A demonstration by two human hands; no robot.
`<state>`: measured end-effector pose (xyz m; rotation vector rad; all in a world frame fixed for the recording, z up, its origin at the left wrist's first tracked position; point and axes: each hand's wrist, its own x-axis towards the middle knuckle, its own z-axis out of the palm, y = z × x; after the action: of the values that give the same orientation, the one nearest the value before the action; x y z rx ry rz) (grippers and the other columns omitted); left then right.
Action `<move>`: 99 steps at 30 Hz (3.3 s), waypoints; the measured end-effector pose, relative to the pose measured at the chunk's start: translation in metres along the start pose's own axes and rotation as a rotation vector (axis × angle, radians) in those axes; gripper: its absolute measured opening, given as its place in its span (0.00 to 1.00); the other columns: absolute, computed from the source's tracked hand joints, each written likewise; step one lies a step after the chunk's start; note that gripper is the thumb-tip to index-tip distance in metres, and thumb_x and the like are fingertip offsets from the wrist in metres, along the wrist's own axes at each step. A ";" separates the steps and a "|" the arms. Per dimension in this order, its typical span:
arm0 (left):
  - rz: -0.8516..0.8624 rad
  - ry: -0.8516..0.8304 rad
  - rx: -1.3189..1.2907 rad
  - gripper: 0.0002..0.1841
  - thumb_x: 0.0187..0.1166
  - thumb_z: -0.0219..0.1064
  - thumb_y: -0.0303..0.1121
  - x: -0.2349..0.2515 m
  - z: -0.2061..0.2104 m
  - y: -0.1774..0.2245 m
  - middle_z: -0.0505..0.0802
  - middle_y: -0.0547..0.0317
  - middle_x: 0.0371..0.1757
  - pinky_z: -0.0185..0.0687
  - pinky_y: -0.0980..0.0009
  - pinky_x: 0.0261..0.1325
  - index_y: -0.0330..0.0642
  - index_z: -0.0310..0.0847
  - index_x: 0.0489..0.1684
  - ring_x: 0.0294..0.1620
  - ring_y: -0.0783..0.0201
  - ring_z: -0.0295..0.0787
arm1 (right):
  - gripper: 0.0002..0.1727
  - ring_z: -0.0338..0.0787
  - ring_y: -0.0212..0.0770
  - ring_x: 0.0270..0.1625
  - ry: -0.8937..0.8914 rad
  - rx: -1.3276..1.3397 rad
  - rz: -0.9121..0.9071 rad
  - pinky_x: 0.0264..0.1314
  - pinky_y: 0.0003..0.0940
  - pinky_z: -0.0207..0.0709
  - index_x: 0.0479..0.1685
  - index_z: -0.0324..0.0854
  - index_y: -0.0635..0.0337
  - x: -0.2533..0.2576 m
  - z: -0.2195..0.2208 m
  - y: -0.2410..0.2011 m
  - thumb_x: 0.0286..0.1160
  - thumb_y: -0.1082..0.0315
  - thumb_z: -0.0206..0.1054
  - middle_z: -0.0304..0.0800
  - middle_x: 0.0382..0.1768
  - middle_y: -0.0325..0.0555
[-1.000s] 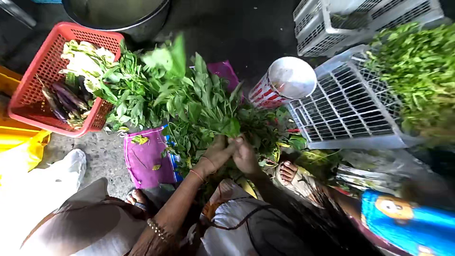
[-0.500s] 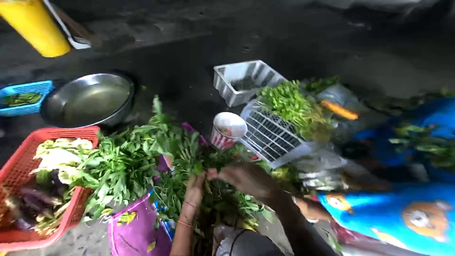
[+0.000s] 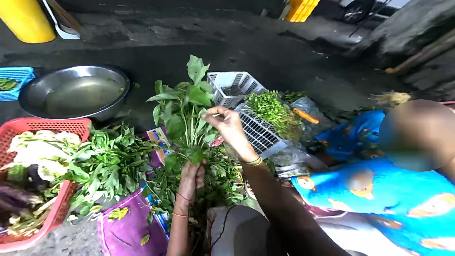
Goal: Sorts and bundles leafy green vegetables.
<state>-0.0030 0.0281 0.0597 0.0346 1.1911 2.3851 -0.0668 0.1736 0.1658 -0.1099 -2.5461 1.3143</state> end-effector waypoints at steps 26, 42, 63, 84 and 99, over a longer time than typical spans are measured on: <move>0.000 0.078 -0.159 0.13 0.86 0.41 0.25 0.008 0.000 0.007 0.69 0.73 0.13 0.59 0.86 0.11 0.35 0.73 0.50 0.08 0.81 0.61 | 0.22 0.88 0.27 0.41 -0.185 -0.170 -0.194 0.42 0.28 0.85 0.64 0.86 0.52 -0.073 -0.065 0.042 0.72 0.56 0.73 0.89 0.55 0.36; 0.169 -0.044 -0.036 0.16 0.80 0.46 0.29 0.003 -0.004 -0.013 0.73 0.78 0.12 0.59 0.86 0.15 0.40 0.82 0.34 0.10 0.84 0.63 | 0.23 0.88 0.31 0.56 0.203 0.049 -0.295 0.47 0.24 0.89 0.74 0.78 0.56 -0.057 -0.036 0.000 0.81 0.64 0.66 0.76 0.70 0.45; 0.384 0.453 1.315 0.12 0.83 0.61 0.29 0.005 0.022 -0.012 0.93 0.38 0.33 0.87 0.46 0.42 0.29 0.89 0.40 0.36 0.40 0.94 | 0.18 0.89 0.46 0.56 -0.080 -0.273 -0.494 0.50 0.41 0.87 0.56 0.91 0.55 -0.059 0.019 0.032 0.66 0.62 0.76 0.82 0.66 0.61; -0.111 0.339 -0.112 0.26 0.94 0.35 0.57 0.019 -0.003 -0.098 0.83 0.73 0.76 0.80 0.63 0.69 0.61 0.73 0.75 0.72 0.71 0.81 | 0.27 0.86 0.49 0.63 -0.122 0.318 0.293 0.61 0.50 0.81 0.80 0.71 0.52 -0.112 0.072 0.135 0.97 0.50 0.39 0.85 0.65 0.50; -0.431 0.399 0.068 0.31 0.90 0.35 0.66 0.025 -0.027 -0.110 0.72 0.75 0.88 0.74 0.38 0.69 0.69 0.68 0.84 0.83 0.56 0.70 | 0.16 0.94 0.50 0.48 -0.288 0.013 0.202 0.53 0.51 0.89 0.66 0.81 0.64 -0.129 0.037 0.213 0.90 0.66 0.56 0.92 0.51 0.57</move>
<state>0.0126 0.0745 -0.0450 -0.6375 1.2938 2.0189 0.0346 0.2446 -0.0537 -0.1928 -2.8270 1.5187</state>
